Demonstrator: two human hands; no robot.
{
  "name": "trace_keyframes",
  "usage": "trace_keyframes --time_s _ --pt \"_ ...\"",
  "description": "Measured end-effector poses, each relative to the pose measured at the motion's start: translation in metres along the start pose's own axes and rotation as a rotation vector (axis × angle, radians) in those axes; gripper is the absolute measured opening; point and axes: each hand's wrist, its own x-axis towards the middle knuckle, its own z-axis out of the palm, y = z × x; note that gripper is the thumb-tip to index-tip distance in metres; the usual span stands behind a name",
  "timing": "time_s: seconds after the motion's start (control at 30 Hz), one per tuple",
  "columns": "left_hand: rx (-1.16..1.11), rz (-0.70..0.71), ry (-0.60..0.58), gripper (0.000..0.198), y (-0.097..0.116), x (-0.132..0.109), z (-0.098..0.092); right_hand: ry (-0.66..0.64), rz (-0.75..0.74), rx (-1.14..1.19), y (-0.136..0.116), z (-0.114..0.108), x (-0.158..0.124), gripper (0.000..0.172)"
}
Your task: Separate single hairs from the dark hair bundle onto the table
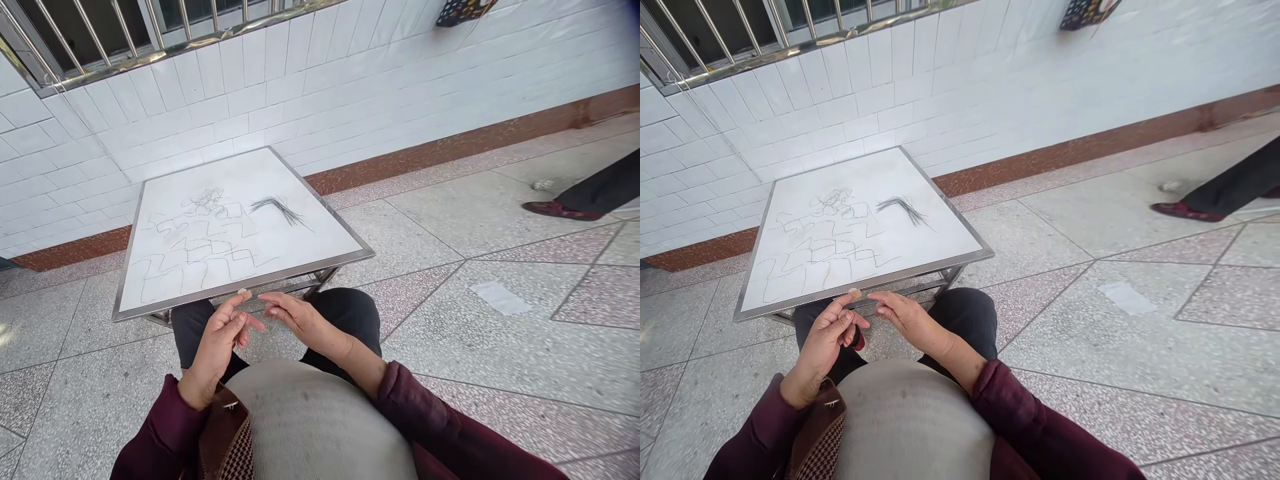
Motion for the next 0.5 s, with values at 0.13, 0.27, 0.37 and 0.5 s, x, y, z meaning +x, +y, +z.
trace_keyframes --time_s 0.13,0.27,0.37,0.5 --pt "0.031 0.005 -0.008 0.053 -0.0018 0.0005 -0.0004 0.029 0.030 0.065 -0.0006 0.0035 0.0026 0.029" --pt "0.052 -0.033 -0.053 0.053 -0.0032 -0.0001 0.0021 0.054 0.019 0.137 -0.0033 0.0084 0.0032 0.027" --pt "0.083 -0.068 -0.092 0.052 -0.0040 0.0001 0.0021 -0.025 0.042 0.129 -0.0055 0.0077 0.0020 0.026" --pt "0.125 -0.043 -0.094 0.050 -0.0046 0.0008 -0.0011 -0.071 0.046 0.045 -0.0068 0.0017 0.0012 0.023"
